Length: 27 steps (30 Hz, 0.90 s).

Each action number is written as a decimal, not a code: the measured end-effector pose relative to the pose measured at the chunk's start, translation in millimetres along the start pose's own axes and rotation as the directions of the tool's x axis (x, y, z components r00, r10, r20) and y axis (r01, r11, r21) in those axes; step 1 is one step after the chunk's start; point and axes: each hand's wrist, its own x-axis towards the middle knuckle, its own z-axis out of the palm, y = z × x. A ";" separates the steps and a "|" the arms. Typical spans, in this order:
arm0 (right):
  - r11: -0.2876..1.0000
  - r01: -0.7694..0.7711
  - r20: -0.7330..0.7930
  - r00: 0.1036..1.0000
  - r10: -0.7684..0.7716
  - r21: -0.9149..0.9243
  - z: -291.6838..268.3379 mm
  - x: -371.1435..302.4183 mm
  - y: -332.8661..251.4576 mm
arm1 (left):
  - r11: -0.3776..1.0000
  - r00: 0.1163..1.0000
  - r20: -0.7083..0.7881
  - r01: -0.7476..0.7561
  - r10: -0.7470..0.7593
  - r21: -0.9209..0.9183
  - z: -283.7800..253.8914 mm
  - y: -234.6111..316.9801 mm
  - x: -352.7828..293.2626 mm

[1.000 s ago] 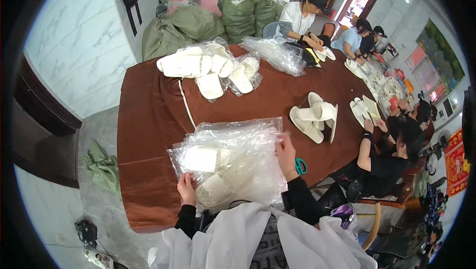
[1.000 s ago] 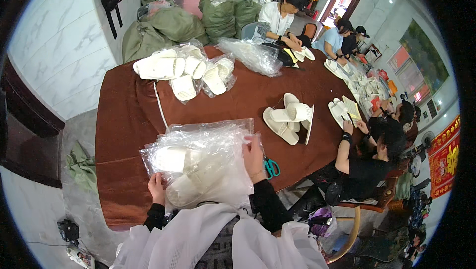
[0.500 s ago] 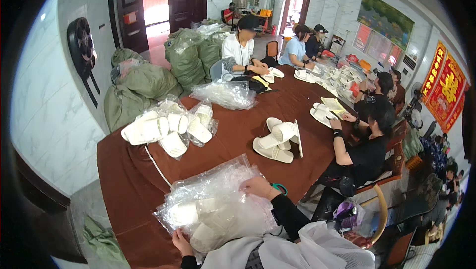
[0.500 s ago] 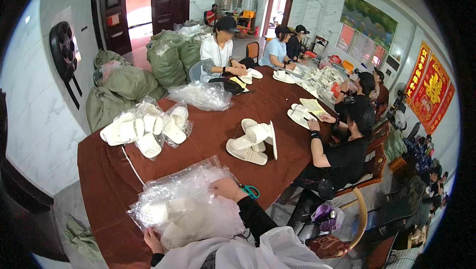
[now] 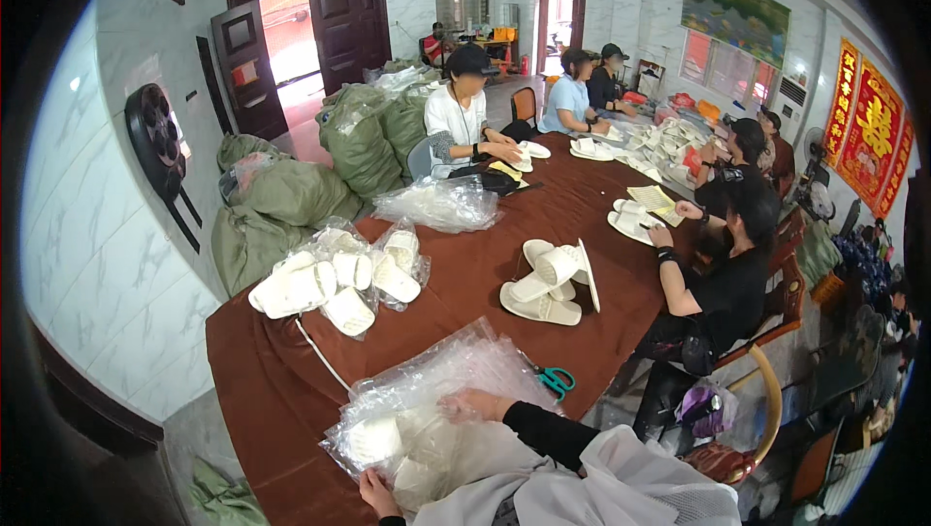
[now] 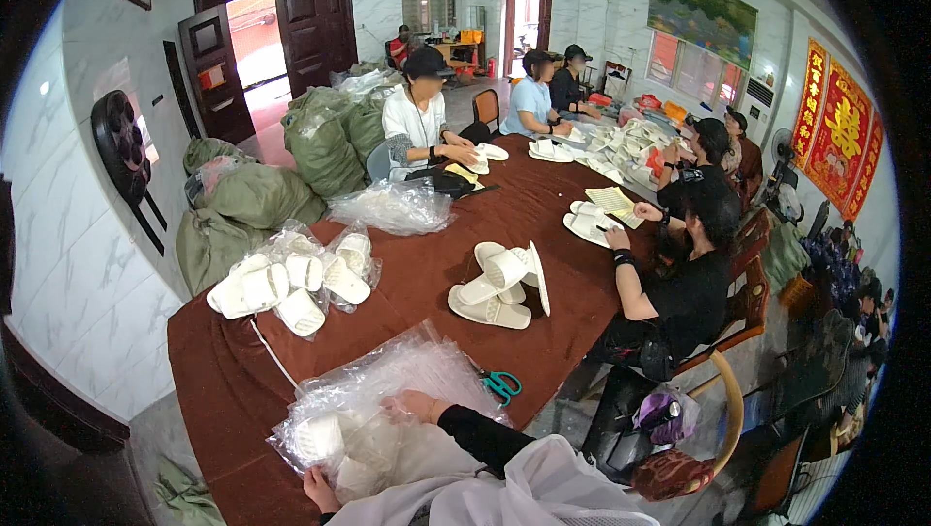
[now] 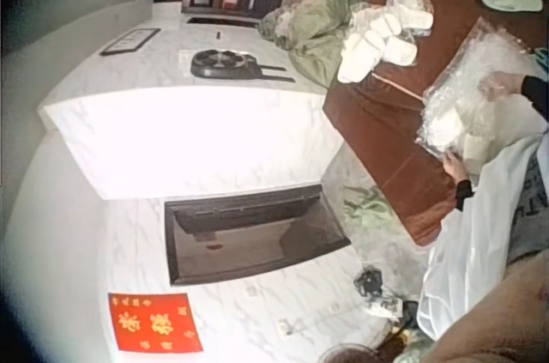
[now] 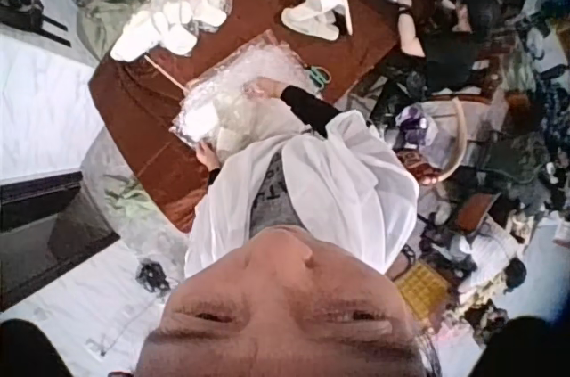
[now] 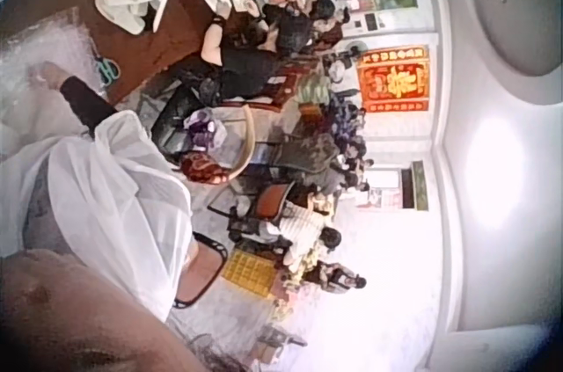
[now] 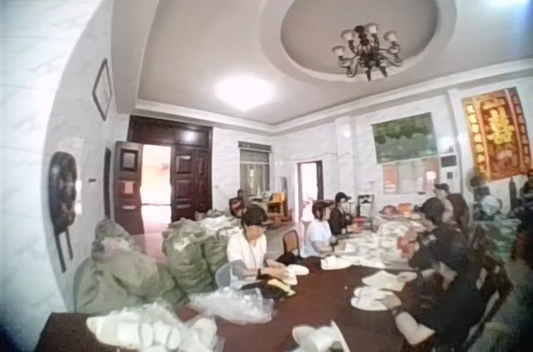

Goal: Assembling and inspecting white slipper components at a production table.

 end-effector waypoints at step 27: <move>0.682 -0.424 -0.132 0.785 0.605 0.596 -37.8 -94.1 9.0 | 1.000 1.000 -0.008 0.016 -0.016 -0.001 8.6 -10.4 2.2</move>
